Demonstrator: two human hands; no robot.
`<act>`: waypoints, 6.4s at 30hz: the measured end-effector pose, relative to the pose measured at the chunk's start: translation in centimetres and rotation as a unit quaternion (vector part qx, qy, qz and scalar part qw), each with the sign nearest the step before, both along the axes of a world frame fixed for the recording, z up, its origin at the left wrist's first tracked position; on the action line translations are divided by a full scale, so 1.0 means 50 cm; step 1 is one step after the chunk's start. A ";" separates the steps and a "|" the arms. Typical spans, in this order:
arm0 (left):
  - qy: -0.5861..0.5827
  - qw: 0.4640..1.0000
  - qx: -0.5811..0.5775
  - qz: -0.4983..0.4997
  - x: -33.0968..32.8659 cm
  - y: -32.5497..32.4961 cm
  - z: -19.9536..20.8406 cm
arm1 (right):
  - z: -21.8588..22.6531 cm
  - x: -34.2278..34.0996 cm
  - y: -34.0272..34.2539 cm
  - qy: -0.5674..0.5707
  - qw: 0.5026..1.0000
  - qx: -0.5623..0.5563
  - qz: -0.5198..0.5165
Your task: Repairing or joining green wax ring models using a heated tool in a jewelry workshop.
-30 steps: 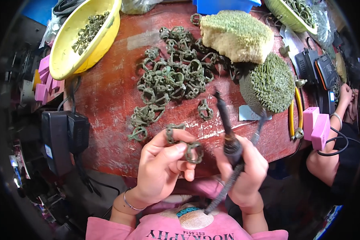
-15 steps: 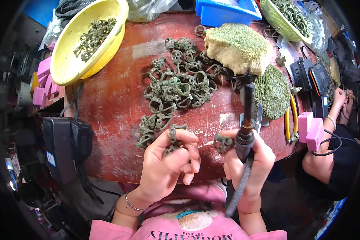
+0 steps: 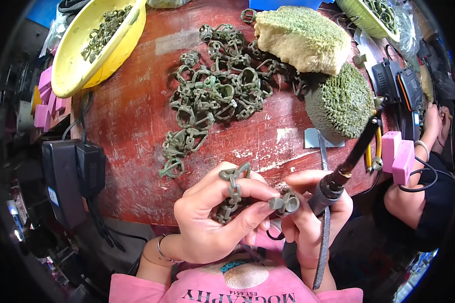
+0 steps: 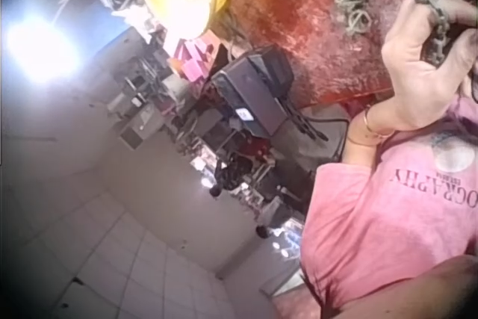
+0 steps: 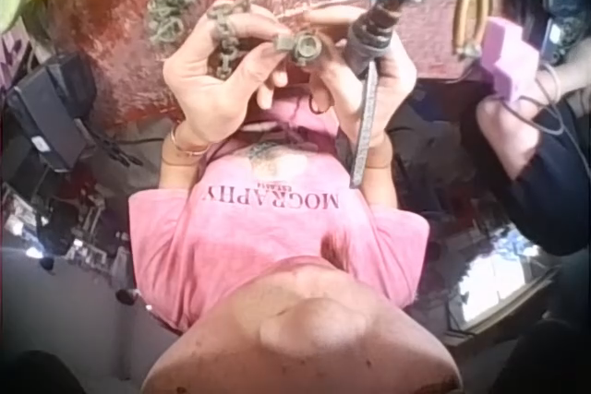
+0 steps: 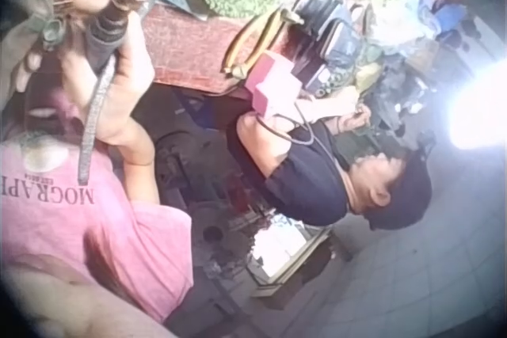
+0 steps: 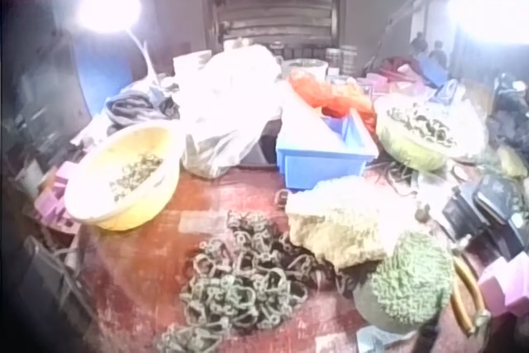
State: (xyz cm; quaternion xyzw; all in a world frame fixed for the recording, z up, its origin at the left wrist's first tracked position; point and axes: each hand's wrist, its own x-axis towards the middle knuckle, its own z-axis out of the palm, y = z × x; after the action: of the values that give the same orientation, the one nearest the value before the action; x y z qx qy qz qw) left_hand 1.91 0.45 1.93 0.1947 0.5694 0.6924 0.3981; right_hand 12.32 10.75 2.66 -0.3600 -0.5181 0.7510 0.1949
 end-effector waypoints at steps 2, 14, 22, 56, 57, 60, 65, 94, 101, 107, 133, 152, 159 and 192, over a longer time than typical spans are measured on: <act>0.004 1.000 0.004 0.004 0.002 0.002 0.001 | 0.004 0.003 -0.001 -0.008 1.000 -0.008 -0.014; 0.133 0.991 -0.026 0.020 0.006 -0.005 -0.006 | -0.013 0.019 -0.004 0.082 0.996 0.024 -0.025; 0.282 0.959 -0.012 0.000 -0.002 0.000 -0.008 | -0.015 0.027 -0.003 0.100 0.995 -0.004 -0.015; -0.043 0.998 0.028 -0.048 0.017 0.036 0.004 | 0.083 0.006 0.165 -0.147 0.926 0.338 -0.079; -0.065 0.996 0.033 -0.050 0.014 0.034 0.001 | 0.060 -0.003 0.207 -0.163 0.881 0.440 -0.069; -0.084 0.995 0.048 -0.030 0.010 0.032 -0.006 | 0.011 -0.049 0.306 -0.205 0.786 0.580 -0.059; -0.084 0.996 0.023 -0.014 0.004 0.027 -0.007 | -0.040 -0.091 0.396 -0.250 0.697 0.671 -0.032; 0.004 0.993 0.057 -0.102 -0.017 0.025 0.003 | 0.011 0.020 0.064 0.038 0.983 0.130 0.123; 0.136 0.990 -0.023 -0.034 0.001 0.027 0.019 | -0.002 0.040 0.036 0.106 0.964 0.230 0.085; 0.274 0.962 0.005 -0.017 0.003 0.024 0.016 | -0.001 0.043 0.009 0.117 0.960 0.253 0.026; 0.138 0.986 0.044 -0.086 0.001 0.035 0.008 | -0.027 0.042 0.015 0.171 0.957 0.235 -0.018; 0.205 0.979 0.007 0.001 0.019 0.027 -0.004 | -0.010 0.037 -0.008 0.075 0.914 0.391 -0.072; 0.306 0.952 0.012 -0.016 0.007 0.032 -0.001 | -0.009 0.047 0.023 0.036 0.921 0.387 0.020; 0.204 0.972 -0.029 -0.117 -0.024 0.047 -0.022 | -0.018 0.011 0.080 0.109 0.841 0.507 0.156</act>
State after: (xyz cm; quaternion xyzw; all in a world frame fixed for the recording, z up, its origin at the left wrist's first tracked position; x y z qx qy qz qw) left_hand 0.69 2.78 0.80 0.3851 0.6318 0.5698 0.3575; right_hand 12.86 14.75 1.75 -0.0418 -0.8512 0.4383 0.2857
